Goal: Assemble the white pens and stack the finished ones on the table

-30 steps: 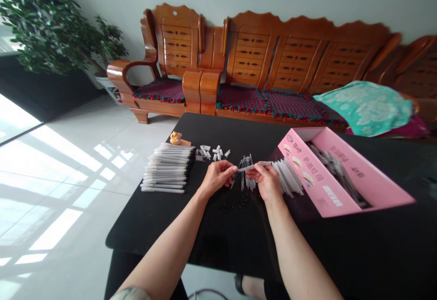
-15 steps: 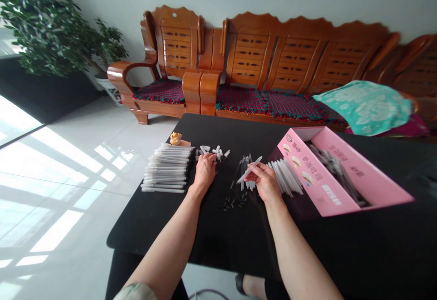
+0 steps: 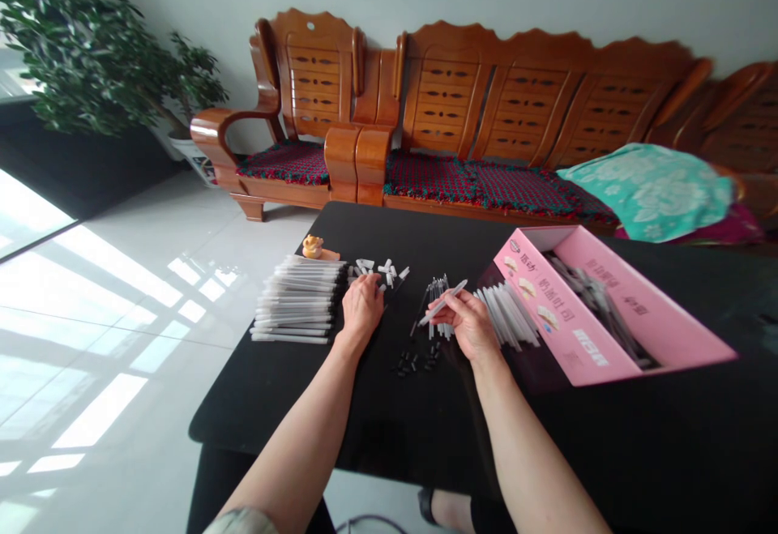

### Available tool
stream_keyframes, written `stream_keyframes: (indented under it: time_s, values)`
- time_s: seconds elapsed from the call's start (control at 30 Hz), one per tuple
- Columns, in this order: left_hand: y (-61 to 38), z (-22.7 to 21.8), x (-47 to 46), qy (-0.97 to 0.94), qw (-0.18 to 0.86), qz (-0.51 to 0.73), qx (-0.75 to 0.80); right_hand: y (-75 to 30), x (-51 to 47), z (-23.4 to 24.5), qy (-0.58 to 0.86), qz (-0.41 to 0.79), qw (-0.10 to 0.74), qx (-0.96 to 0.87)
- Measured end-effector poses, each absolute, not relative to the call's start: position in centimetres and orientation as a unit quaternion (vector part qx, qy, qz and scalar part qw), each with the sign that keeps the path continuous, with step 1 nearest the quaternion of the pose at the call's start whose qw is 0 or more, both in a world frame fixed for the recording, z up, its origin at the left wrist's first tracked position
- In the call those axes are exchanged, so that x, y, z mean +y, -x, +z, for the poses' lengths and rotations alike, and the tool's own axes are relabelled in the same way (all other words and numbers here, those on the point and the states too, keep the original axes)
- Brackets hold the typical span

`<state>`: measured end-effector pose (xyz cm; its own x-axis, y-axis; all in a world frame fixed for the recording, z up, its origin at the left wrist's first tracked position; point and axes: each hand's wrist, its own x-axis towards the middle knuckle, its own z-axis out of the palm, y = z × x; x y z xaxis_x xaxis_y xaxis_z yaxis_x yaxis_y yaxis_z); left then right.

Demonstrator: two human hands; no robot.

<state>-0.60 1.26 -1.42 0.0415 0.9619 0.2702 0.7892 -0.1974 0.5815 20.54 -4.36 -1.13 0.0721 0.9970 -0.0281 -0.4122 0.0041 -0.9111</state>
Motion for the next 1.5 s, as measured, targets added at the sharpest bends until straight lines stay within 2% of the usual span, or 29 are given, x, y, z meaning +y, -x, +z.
stream_keyframes:
  time_s: [0.1, 0.27, 0.37, 0.6, 0.73, 1.3, 1.5]
  values:
    - [0.5, -1.3, 1.5, -0.667, 0.258, 0.385, 0.583, -20.5, -4.5, -1.0, 0.407, 0.572, 0.609, -0.368]
    - [-0.5, -0.9, 1.2, -0.45, 0.606, 0.508, 0.415, -20.4, -4.9, -0.4, 0.413, 0.578, 0.586, -0.39]
    - [-1.1, -0.5, 0.7, -0.368, 0.691, 0.517, 0.345, -20.3, -5.0, -0.1, 0.419, 0.573, 0.558, -0.429]
    - [-1.4, -0.2, 0.4, -0.352, 0.703, 0.529, 0.319, -19.9, -5.4, 0.4, 0.462, 0.523, 0.451, -0.556]
    - [-1.4, -0.4, 0.3, -0.373, 0.694, 0.525, 0.321, -19.7, -5.5, 0.9, 0.482, 0.509, 0.419, -0.577]
    - [-2.0, 0.1, -0.2, -0.479, 0.607, 0.523, 0.359, -19.6, -5.5, 0.6, 0.496, 0.454, 0.41, -0.616]
    - [-2.5, 0.3, -0.6, -0.463, 0.616, 0.536, 0.344, -19.7, -5.6, 1.0, 0.467, 0.525, 0.411, -0.581]
